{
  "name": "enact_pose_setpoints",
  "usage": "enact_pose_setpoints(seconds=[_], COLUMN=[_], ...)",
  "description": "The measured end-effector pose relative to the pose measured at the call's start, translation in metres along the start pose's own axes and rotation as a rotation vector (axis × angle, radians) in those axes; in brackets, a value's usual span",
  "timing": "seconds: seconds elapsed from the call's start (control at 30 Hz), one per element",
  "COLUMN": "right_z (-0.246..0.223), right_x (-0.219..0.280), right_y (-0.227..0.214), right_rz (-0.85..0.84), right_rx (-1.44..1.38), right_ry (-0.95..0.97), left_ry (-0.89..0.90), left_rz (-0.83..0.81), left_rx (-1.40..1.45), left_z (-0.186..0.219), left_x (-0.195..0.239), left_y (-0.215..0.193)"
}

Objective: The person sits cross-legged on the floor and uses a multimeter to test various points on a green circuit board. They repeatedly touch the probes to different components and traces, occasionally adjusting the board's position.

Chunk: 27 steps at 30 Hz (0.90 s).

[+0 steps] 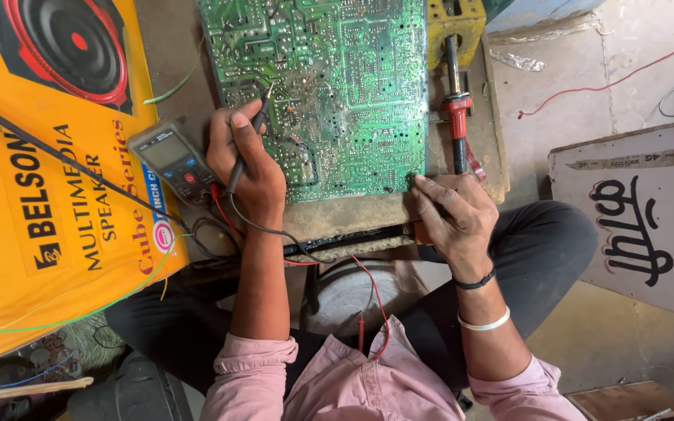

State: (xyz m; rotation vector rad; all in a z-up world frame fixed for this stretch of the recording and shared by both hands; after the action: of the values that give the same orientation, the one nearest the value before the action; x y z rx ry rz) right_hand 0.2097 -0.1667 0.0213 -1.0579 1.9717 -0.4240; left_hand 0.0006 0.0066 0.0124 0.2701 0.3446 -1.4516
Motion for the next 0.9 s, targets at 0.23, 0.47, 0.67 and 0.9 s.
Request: enact_pose_setpoints(seconds=[0.23,0.47,0.67,0.9], right_z=[0.003,0.001,0.003,0.002], right_x=[0.0,0.002,0.006,0.008], right_y=[0.0,-0.004,-0.002,-0.006], right_rz=[-0.016,-0.037,-0.031,0.03], right_rx=[-0.01,-0.024,-0.046,-0.064], right_ry=[0.021,0.103,0.121,0.063], left_ry=[0.024,0.059,0.059,0.062], left_rz=[0.0,-0.012,-0.019,-0.013], left_rx=[-0.013,-0.03,-0.029,-0.039], left_z=[-0.001,0.005,0.009,0.008], left_x=[0.0,-0.001,-0.002,-0.002], left_y=[0.001,0.0,-0.001,0.0])
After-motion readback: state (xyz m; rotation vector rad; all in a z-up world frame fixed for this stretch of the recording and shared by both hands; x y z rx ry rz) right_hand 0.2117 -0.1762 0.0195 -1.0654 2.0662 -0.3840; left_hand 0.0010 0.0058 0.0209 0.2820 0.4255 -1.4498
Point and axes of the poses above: each hand's wrist, its own x-axis away from the middle knuckle, its own y-axis out of the palm, z = x × y, the point moved 1 cm from there along -x, towards the middle knuckle, and after that the axes turned 4 degrees about x, right-handed, at the moved point
